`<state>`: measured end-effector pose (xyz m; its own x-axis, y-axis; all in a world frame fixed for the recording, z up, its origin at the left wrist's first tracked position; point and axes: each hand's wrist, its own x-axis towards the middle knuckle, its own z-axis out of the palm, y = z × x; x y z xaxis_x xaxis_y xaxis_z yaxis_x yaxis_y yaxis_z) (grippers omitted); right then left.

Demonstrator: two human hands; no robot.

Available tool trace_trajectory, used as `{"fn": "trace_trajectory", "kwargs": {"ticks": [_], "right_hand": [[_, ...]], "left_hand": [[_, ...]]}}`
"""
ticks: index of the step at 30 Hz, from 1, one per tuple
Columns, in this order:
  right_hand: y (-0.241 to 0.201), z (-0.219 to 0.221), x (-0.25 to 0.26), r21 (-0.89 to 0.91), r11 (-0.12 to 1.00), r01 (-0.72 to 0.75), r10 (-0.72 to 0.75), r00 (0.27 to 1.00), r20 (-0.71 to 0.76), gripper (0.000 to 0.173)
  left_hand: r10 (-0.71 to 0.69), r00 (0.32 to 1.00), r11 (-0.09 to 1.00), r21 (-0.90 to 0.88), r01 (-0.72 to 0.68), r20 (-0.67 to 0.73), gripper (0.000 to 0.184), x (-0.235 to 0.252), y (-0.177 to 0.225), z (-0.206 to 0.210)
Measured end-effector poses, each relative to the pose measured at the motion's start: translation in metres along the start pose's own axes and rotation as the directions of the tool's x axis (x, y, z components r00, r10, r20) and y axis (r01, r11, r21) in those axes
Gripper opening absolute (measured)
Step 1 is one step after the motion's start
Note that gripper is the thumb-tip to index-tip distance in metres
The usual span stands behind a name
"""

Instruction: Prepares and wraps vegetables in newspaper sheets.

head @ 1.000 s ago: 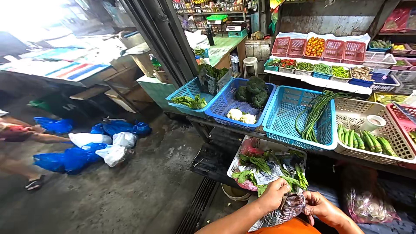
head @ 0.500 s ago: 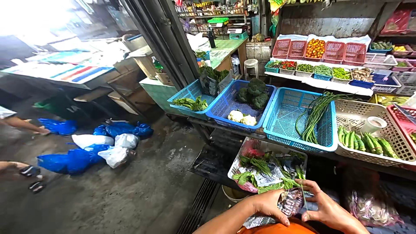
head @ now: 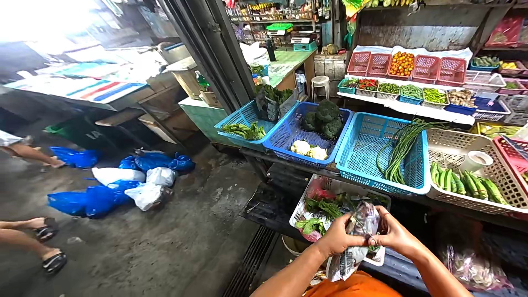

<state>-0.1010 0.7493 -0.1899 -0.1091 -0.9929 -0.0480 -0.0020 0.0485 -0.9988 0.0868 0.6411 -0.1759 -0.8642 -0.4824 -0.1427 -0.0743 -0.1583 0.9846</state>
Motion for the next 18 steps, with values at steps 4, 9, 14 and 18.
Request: {"fn": "trace_trajectory", "kwargs": {"ticks": [4, 9, 14, 18], "right_hand": [[0.008, 0.014, 0.001, -0.145, 0.988, -0.058, 0.037, 0.989, -0.147, 0.089], [-0.019, 0.045, -0.019, -0.603, 0.794, 0.084, -0.107, 0.994, -0.002, 0.041], [-0.022, 0.053, -0.027, -0.391, 0.780, 0.489, -0.298, 0.839, 0.455, 0.035], [-0.008, 0.034, -0.030, -0.258, 0.842, 0.474, -0.360, 0.849, 0.387, 0.030]], "left_hand": [[-0.084, 0.959, 0.994, -0.096, 0.060, -0.270, 0.085, 0.012, 0.003, -0.005], [-0.087, 0.919, 0.965, 0.196, 0.173, -0.383, 0.084, 0.028, -0.014, -0.016], [-0.057, 0.963, 0.854, 0.486, 0.183, -0.264, 0.083, 0.035, -0.023, -0.016], [-0.110, 0.921, 0.988, -0.144, 0.060, -0.373, 0.076, 0.034, -0.022, -0.009]]}}
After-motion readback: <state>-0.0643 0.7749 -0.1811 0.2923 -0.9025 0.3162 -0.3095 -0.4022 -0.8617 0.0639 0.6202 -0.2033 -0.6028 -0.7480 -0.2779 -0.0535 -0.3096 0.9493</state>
